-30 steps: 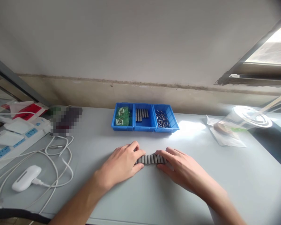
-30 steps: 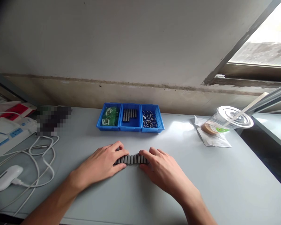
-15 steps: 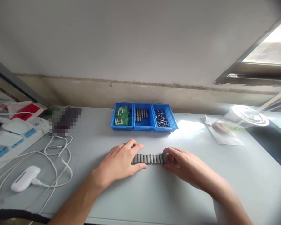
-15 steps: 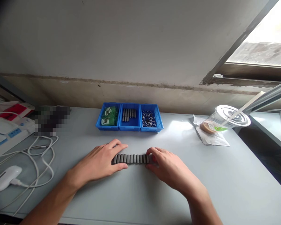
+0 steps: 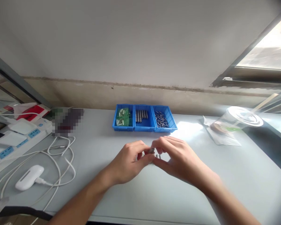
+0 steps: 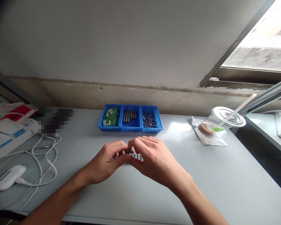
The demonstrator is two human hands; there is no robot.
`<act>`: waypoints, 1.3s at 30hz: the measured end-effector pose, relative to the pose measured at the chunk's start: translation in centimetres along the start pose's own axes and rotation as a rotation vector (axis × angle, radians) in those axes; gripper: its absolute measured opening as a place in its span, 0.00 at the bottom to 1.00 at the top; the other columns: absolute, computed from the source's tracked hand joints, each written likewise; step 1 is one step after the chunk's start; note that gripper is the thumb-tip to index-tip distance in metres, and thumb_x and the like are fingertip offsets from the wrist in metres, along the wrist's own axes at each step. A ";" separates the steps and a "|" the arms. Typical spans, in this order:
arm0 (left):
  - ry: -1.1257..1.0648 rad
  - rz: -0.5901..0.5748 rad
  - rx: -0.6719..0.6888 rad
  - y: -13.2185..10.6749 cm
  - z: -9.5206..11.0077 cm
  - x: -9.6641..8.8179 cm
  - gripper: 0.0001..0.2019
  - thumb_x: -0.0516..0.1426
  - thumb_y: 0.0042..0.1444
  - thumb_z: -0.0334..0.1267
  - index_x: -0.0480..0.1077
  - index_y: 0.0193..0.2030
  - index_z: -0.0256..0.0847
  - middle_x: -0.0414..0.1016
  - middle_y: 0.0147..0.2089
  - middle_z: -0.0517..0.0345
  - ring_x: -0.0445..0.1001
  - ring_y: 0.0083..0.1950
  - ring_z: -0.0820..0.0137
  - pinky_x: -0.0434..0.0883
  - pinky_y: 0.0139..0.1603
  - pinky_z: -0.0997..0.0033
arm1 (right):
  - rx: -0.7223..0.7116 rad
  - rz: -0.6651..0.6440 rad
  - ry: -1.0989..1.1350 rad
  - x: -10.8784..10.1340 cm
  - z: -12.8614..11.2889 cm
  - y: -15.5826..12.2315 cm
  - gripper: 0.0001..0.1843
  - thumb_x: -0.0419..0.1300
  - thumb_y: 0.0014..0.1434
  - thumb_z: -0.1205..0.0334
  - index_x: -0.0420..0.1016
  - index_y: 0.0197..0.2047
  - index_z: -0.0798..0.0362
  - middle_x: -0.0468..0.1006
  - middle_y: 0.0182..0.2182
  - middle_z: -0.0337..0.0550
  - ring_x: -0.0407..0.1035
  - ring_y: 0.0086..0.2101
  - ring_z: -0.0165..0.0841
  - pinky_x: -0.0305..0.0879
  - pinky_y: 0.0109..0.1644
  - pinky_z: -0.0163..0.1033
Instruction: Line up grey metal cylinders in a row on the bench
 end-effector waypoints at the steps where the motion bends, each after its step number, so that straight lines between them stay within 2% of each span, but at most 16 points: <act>1: -0.049 0.023 0.005 0.1 0.0 0.0 0.11 0.58 0.71 0.48 0.78 0.43 0.46 0.75 0.37 0.64 0.69 0.37 0.74 0.66 0.37 0.74 | -0.035 0.039 -0.014 0.4 -0.3 0.6 0.09 0.64 0.67 0.63 0.65 0.41 0.49 0.73 0.29 0.33 0.65 0.28 0.28 0.61 0.34 0.37; 4: -0.078 0.161 0.024 0.3 -0.7 -0.2 0.11 0.60 0.70 0.48 0.78 0.42 0.45 0.75 0.33 0.65 0.69 0.33 0.75 0.64 0.32 0.75 | -0.041 0.170 0.003 1.6 0.0 1.2 0.12 0.66 0.67 0.60 0.63 0.41 0.49 0.71 0.28 0.32 0.64 0.26 0.27 0.60 0.32 0.35; 6: 0.057 0.306 0.096 0.5 -1.4 -0.5 0.10 0.62 0.68 0.47 0.78 0.43 0.44 0.76 0.33 0.64 0.69 0.32 0.75 0.65 0.33 0.75 | 0.015 0.215 0.031 2.5 0.8 0.8 0.12 0.66 0.67 0.59 0.65 0.44 0.49 0.72 0.30 0.33 0.64 0.27 0.26 0.60 0.30 0.34; 8: 0.256 0.434 0.192 0.6 -2.1 -0.8 0.08 0.63 0.67 0.44 0.78 0.44 0.43 0.78 0.36 0.62 0.72 0.34 0.74 0.66 0.34 0.74 | 0.073 0.216 0.074 3.1 1.5 0.1 0.11 0.65 0.67 0.61 0.67 0.48 0.49 0.72 0.32 0.35 0.64 0.27 0.26 0.61 0.31 0.35; 10: 0.415 0.490 0.283 0.6 -2.4 -0.9 0.06 0.63 0.68 0.41 0.78 0.45 0.42 0.79 0.40 0.60 0.76 0.39 0.73 0.68 0.37 0.74 | 0.118 0.199 0.152 3.6 1.7 -0.5 0.09 0.63 0.68 0.63 0.68 0.49 0.49 0.72 0.32 0.36 0.64 0.28 0.27 0.62 0.32 0.35; 13: 0.530 0.495 0.394 0.5 -2.4 -0.8 0.07 0.63 0.67 0.40 0.77 0.47 0.41 0.79 0.41 0.59 0.77 0.40 0.72 0.70 0.40 0.74 | 0.186 0.169 0.299 3.9 1.5 -0.8 0.04 0.61 0.70 0.60 0.70 0.43 0.50 0.71 0.32 0.37 0.63 0.30 0.28 0.61 0.33 0.36; 18: 0.520 0.468 0.512 0.2 -1.9 -0.4 0.08 0.63 0.67 0.38 0.76 0.51 0.40 0.78 0.42 0.57 0.76 0.39 0.73 0.71 0.41 0.74 | 0.310 0.084 0.572 4.2 0.5 -0.2 0.17 0.54 0.75 0.56 0.67 0.33 0.52 0.66 0.28 0.36 0.58 0.29 0.28 0.57 0.33 0.37; 22: 0.425 0.467 0.506 0.0 -1.6 -0.3 0.09 0.65 0.65 0.38 0.76 0.51 0.41 0.76 0.43 0.57 0.75 0.38 0.74 0.71 0.40 0.76 | 0.436 -0.002 0.858 4.3 -0.2 0.0 0.19 0.54 0.75 0.48 0.69 0.35 0.52 0.67 0.29 0.36 0.59 0.30 0.29 0.58 0.33 0.36; 25: 0.352 0.476 0.528 -0.3 -1.5 -0.4 0.09 0.68 0.61 0.37 0.76 0.47 0.43 0.76 0.42 0.59 0.74 0.36 0.75 0.70 0.39 0.77 | 0.505 -0.026 0.972 4.7 -0.7 -0.1 0.18 0.57 0.73 0.46 0.70 0.39 0.52 0.69 0.29 0.36 0.60 0.30 0.29 0.60 0.32 0.35; 27: 0.346 0.499 0.545 -0.4 -1.4 -0.4 0.10 0.70 0.59 0.37 0.76 0.45 0.43 0.76 0.40 0.60 0.73 0.35 0.76 0.70 0.38 0.77 | 0.493 0.009 0.967 5.1 -1.0 -0.3 0.15 0.58 0.73 0.48 0.69 0.40 0.51 0.70 0.29 0.36 0.61 0.29 0.29 0.60 0.31 0.35; 30: 0.338 0.515 0.550 -0.4 -1.3 -0.4 0.11 0.71 0.57 0.36 0.75 0.43 0.43 0.76 0.39 0.61 0.72 0.34 0.76 0.68 0.37 0.77 | 0.391 0.193 0.846 5.6 -0.9 -0.7 0.04 0.57 0.73 0.58 0.69 0.48 0.48 0.72 0.35 0.38 0.65 0.29 0.28 0.63 0.30 0.35; 31: 0.305 0.517 0.538 -0.4 -1.3 -0.4 0.11 0.71 0.57 0.36 0.75 0.41 0.43 0.76 0.38 0.61 0.71 0.33 0.76 0.68 0.36 0.77 | 0.326 0.269 0.771 5.6 -0.7 -0.8 0.06 0.57 0.72 0.62 0.68 0.52 0.47 0.72 0.39 0.40 0.65 0.29 0.27 0.64 0.30 0.35; 33: 0.168 0.510 0.451 -0.2 -1.1 -0.4 0.11 0.72 0.56 0.39 0.74 0.38 0.42 0.74 0.35 0.63 0.68 0.32 0.77 0.66 0.34 0.77 | 0.148 0.368 0.580 5.3 -0.5 -0.9 0.19 0.60 0.67 0.69 0.65 0.58 0.45 0.71 0.45 0.43 0.66 0.31 0.28 0.68 0.32 0.36; 35: -0.025 0.463 0.277 0.0 -1.1 -0.4 0.15 0.72 0.55 0.44 0.72 0.33 0.41 0.71 0.32 0.64 0.65 0.30 0.77 0.63 0.32 0.77 | -0.011 0.376 0.379 5.0 -0.2 -0.8 0.27 0.63 0.63 0.72 0.64 0.62 0.45 0.71 0.48 0.47 0.69 0.35 0.30 0.71 0.34 0.38; 37: -0.210 0.389 0.084 0.2 -1.2 -0.2 0.21 0.74 0.51 0.49 0.69 0.30 0.39 0.67 0.29 0.65 0.60 0.29 0.77 0.60 0.30 0.76 | -0.084 0.350 0.226 4.6 -0.1 -0.6 0.27 0.65 0.62 0.72 0.66 0.61 0.46 0.71 0.48 0.49 0.73 0.39 0.34 0.74 0.36 0.40; 39: -0.353 0.311 -0.050 0.3 -1.5 0.0 0.25 0.75 0.47 0.52 0.67 0.29 0.39 0.63 0.27 0.66 0.57 0.29 0.77 0.57 0.28 0.76 | -0.099 0.338 0.154 4.5 0.0 -0.4 0.22 0.65 0.63 0.70 0.68 0.57 0.48 0.72 0.46 0.49 0.75 0.40 0.36 0.76 0.38 0.41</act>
Point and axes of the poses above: each hand's wrist, its own y-axis towards the middle knuckle, its own x-axis out of the palm, z = x × y, the point moved 1 cm from there along y, towards the middle knuckle
